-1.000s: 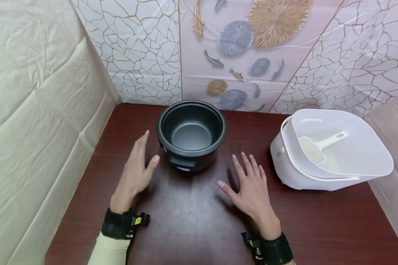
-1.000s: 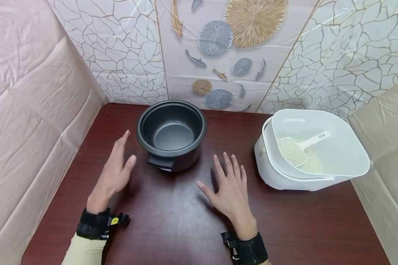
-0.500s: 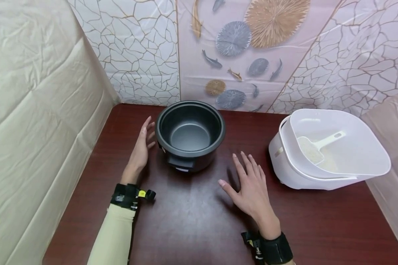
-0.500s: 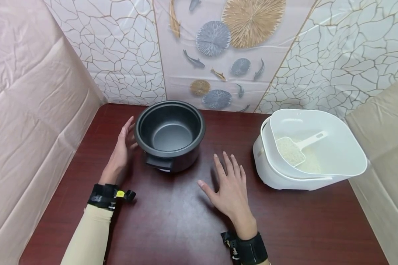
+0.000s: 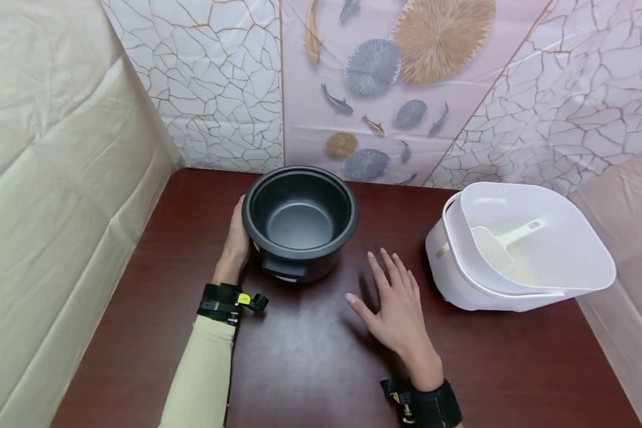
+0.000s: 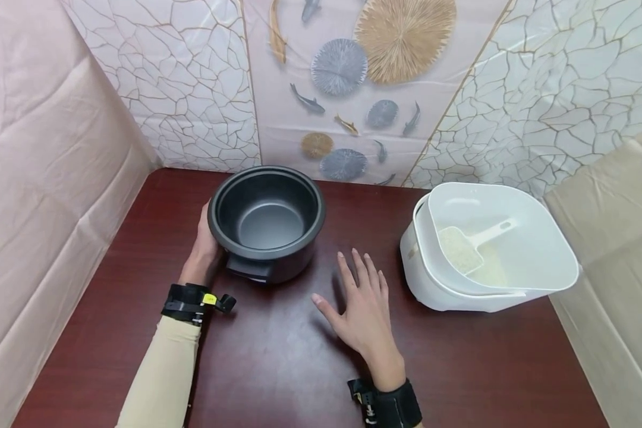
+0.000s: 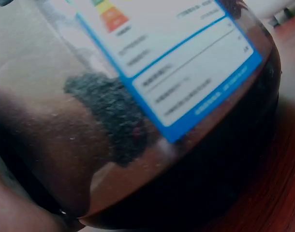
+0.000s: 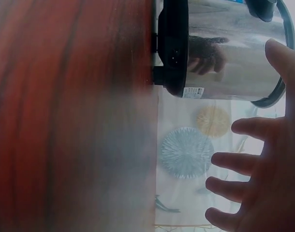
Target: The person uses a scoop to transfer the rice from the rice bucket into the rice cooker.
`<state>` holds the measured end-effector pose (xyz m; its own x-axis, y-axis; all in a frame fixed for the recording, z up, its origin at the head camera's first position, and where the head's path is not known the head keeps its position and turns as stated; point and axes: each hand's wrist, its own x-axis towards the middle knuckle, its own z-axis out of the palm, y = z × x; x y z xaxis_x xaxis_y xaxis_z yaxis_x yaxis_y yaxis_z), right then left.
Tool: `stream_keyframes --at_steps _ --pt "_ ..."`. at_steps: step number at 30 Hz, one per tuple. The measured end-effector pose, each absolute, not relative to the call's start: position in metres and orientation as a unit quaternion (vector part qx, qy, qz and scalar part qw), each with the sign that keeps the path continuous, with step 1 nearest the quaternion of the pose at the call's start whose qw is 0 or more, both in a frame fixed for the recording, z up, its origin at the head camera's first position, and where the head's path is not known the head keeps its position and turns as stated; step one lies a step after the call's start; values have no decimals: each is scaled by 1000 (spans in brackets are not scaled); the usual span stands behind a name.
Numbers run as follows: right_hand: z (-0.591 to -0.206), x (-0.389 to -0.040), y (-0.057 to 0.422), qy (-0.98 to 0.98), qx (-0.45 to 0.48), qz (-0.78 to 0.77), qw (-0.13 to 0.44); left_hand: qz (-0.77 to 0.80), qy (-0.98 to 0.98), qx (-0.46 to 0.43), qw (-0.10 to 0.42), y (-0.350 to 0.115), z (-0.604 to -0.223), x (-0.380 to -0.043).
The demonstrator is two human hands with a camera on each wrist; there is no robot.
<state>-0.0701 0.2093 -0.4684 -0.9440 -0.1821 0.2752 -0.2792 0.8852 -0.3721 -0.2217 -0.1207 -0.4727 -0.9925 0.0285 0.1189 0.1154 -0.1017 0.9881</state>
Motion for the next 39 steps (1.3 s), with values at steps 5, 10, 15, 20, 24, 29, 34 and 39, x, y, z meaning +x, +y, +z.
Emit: stream_keyframes --at_steps 5,10,15,20,24,29,34,39 --pt "-468 -72 210 -964 118 209 115 -742 -661 -88 74 -119 -472 -223" --pt "-469 -70 214 -965 114 212 104 -742 -658 -77 106 -114 -476 -218" --pt "-470 -67 216 -966 113 213 94 -757 -632 -37 161 -101 -484 -219" --pt "-468 -65 218 -966 111 212 97 -748 -638 -32 179 -98 -485 -220" --pt "-468 -64 219 -963 114 224 100 -740 -643 -38 194 -98 -483 -222" --pt "-470 -64 220 -958 116 245 95 -741 -641 -37 195 -98 -484 -223" --pt "-472 -65 221 -957 117 251 92 -746 -636 -31 194 -98 -485 -224" --pt "-475 -63 219 -952 119 266 91 -743 -643 -26 182 -100 -483 -220"
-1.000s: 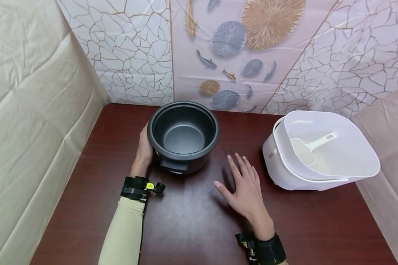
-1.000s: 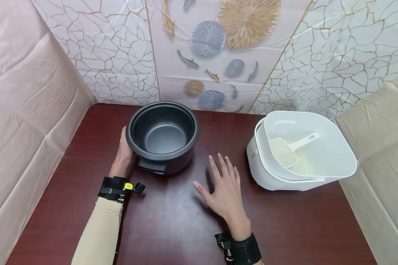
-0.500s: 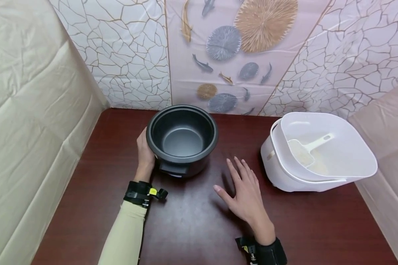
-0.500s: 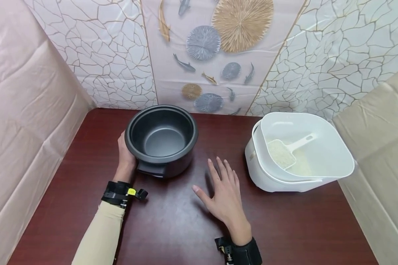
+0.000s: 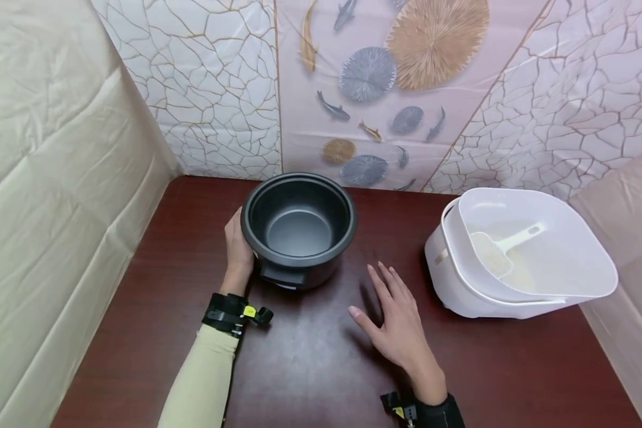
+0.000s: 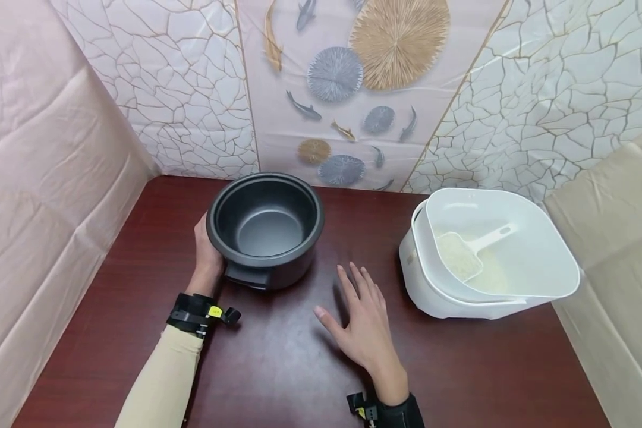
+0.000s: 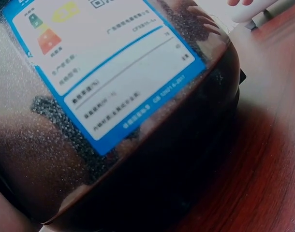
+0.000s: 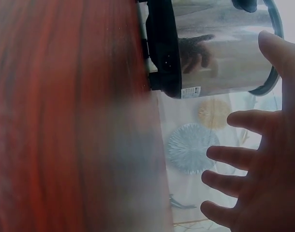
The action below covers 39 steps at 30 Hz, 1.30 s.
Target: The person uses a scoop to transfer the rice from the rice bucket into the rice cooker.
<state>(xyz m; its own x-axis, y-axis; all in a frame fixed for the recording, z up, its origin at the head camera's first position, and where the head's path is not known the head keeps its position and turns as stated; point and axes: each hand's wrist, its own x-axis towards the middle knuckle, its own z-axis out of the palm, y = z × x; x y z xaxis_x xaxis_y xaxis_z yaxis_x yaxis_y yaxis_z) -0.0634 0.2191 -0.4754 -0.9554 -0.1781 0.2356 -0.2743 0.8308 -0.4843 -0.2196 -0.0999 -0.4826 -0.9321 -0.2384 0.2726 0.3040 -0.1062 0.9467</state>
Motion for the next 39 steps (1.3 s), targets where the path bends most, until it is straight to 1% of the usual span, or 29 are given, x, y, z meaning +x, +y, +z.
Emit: stream_keyframes --at_steps 3,7,17,24,28,33,36,39 --pt "-479 -59 219 -951 116 275 83 -737 -653 -30 173 -98 -473 -209" --pt "-483 -54 218 -949 118 283 71 -728 -662 -36 173 -95 -462 -197" --pt "-483 -51 211 -952 131 266 76 -739 -649 -20 178 -100 -460 -189" --pt "-481 -54 208 -952 137 260 83 -730 -659 -24 178 -102 -454 -195" --pt "-478 -54 211 -952 135 260 86 -736 -654 -23 175 -103 -467 -205" --pt "-467 -58 218 -951 139 259 91 -739 -642 -35 201 -104 -489 -218" --pt "-457 -63 225 -949 153 258 97 -739 -638 -44 210 -104 -491 -222" --pt "-443 -70 231 -943 182 253 114 -739 -638 -47 209 -104 -489 -223"
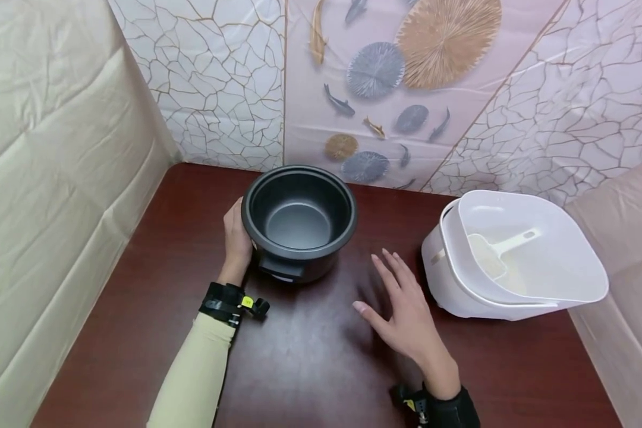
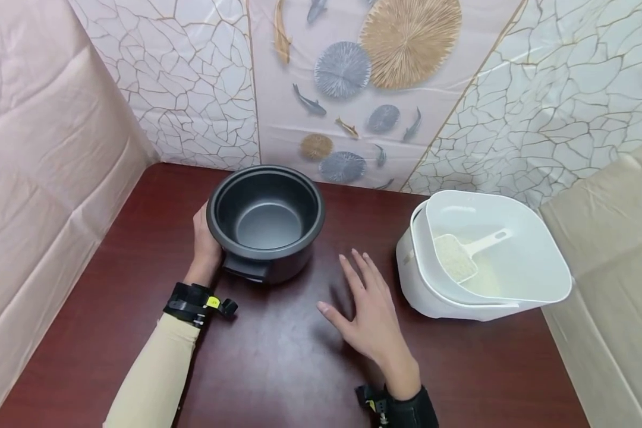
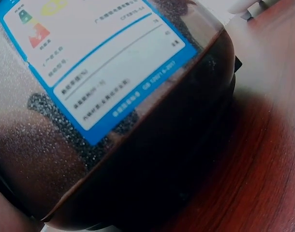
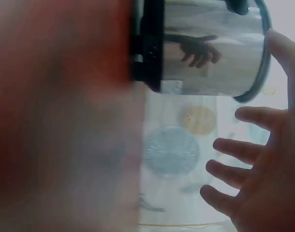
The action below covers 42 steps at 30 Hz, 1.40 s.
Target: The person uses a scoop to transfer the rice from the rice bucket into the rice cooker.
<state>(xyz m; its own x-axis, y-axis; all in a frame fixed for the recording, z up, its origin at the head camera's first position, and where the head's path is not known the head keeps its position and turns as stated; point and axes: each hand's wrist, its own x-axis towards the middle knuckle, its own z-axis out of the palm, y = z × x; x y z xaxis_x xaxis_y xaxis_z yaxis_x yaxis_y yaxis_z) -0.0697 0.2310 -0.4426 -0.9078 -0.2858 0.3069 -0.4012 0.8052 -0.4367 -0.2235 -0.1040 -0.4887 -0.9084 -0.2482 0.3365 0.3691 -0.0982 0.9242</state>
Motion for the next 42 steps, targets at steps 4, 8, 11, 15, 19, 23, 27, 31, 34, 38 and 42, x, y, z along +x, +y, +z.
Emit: stream_keyframes --at_steps 4,8,11,15,19,23,27,31,34,38,42 --pt "-418 -77 238 -935 220 245 133 -738 -643 -42 201 -106 -485 -224" --pt "-393 -85 245 -927 251 240 143 -732 -652 -40 193 -109 -477 -216" --pt "-376 -91 252 -921 270 235 154 -728 -657 -45 191 -111 -467 -208" --pt "-355 -97 261 -916 283 222 177 -728 -657 -45 192 -112 -458 -203" --pt "-335 -101 273 -912 284 210 210 -732 -653 -47 191 -112 -455 -204" --pt "-318 -106 289 -909 282 193 238 -737 -647 -50 189 -107 -455 -207" --pt "-306 -111 307 -912 277 170 250 -746 -637 -40 189 -100 -460 -206" --pt "-297 -113 324 -914 271 156 257 -754 -627 -34 193 -97 -466 -207" --pt "-288 -115 337 -920 265 146 250 -758 -622 -37 193 -96 -476 -214" --pt "-273 -119 352 -930 260 134 222 -759 -619 -32 200 -95 -487 -224" --pt "-259 -123 362 -937 257 121 202 -760 -616 -26 208 -95 -488 -225"
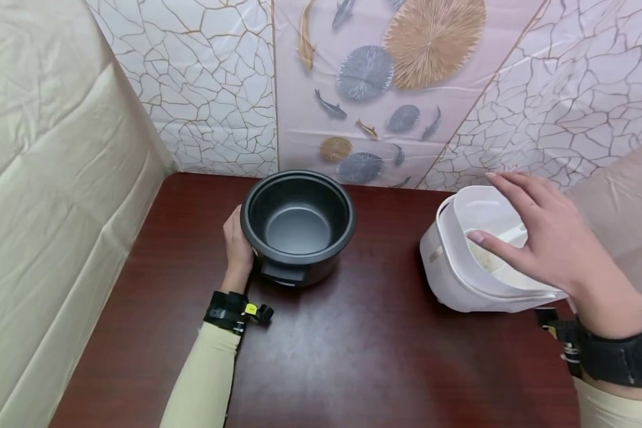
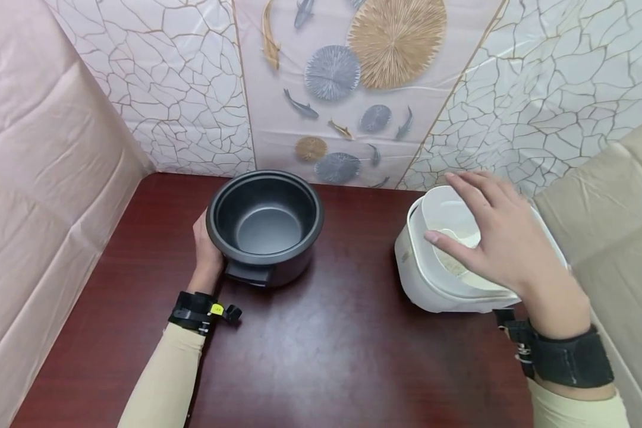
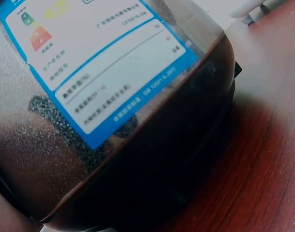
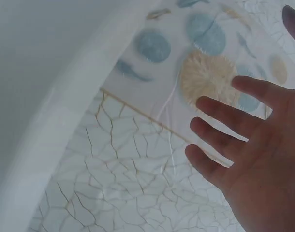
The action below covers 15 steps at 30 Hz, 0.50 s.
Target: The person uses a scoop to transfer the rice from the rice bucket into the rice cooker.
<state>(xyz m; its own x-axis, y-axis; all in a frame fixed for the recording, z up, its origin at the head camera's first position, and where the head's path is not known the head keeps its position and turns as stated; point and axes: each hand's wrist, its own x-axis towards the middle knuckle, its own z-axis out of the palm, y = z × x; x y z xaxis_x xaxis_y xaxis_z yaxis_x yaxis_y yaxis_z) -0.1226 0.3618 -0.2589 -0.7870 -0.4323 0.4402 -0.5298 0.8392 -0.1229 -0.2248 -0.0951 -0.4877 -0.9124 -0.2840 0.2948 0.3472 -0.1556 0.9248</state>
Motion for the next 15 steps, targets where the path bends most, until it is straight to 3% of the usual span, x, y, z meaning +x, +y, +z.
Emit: stream_keyframes --at_steps 8,15 --pt "-233 -134 374 -940 257 106 197 -759 -612 -37 217 -96 -484 -223" --pt "-225 -144 390 -966 209 80 133 -752 -623 -35 213 -95 -486 -225"
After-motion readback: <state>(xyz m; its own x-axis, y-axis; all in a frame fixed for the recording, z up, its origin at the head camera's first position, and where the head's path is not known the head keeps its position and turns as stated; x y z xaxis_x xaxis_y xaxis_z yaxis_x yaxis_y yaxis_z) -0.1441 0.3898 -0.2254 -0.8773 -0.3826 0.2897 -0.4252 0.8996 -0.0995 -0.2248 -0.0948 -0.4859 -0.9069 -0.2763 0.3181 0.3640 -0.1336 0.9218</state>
